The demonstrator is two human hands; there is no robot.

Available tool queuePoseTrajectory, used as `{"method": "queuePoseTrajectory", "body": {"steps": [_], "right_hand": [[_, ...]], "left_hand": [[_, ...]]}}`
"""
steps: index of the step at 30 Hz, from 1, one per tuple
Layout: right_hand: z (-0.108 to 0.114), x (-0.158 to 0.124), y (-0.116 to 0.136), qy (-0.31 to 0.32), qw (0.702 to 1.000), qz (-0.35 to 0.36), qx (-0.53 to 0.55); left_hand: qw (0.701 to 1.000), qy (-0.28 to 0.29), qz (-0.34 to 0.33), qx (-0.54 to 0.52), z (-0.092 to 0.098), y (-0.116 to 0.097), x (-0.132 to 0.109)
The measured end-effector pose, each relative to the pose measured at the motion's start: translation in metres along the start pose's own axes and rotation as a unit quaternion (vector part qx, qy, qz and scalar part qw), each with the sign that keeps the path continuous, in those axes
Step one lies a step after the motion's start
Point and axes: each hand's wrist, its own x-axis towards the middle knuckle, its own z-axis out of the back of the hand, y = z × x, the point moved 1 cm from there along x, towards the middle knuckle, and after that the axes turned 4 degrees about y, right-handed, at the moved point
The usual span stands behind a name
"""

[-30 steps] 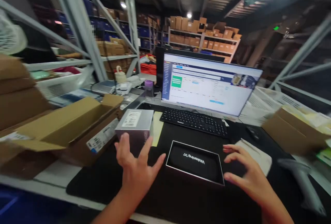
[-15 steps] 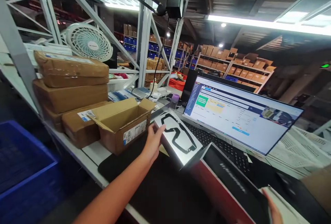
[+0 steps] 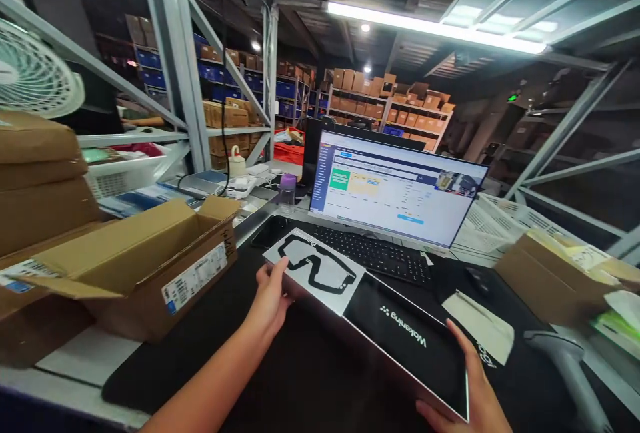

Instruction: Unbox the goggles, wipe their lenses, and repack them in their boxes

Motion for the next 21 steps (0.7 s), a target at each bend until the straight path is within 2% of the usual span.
{"method": "queuePoseTrajectory", "body": {"steps": [4, 8, 12, 15, 17, 18, 21], "right_hand": [[-0.009, -0.004, -0.005, 0.026, 0.999, -0.026, 0.018], [-0.041, -0.007, 0.001, 0.03, 0.995, -0.071, 0.064], [-0.077, -0.002, 0.02, 0.043, 0.987, -0.039, 0.148], [-0.081, 0.005, 0.032, 0.015, 0.972, -0.028, 0.232], [-0.073, 0.009, 0.035, -0.005, 0.944, -0.041, 0.328], [-0.07, 0.009, 0.036, -0.017, 0.919, -0.043, 0.391], [-0.072, 0.011, 0.036, -0.027, 0.814, -0.029, 0.579]], "left_hand": [[0.999, 0.016, -0.006, 0.036, 0.0, 0.009, 0.0], [0.995, 0.068, 0.009, 0.074, -0.007, 0.027, -0.021], [0.985, 0.113, 0.009, 0.133, -0.013, 0.059, -0.053], [0.981, 0.106, -0.009, 0.159, -0.006, 0.073, -0.06], [0.975, 0.129, -0.023, 0.178, 0.001, 0.072, -0.056], [0.968, 0.154, -0.036, 0.193, 0.005, 0.069, -0.053], [0.936, 0.249, -0.072, 0.236, 0.008, 0.065, -0.047]]}}
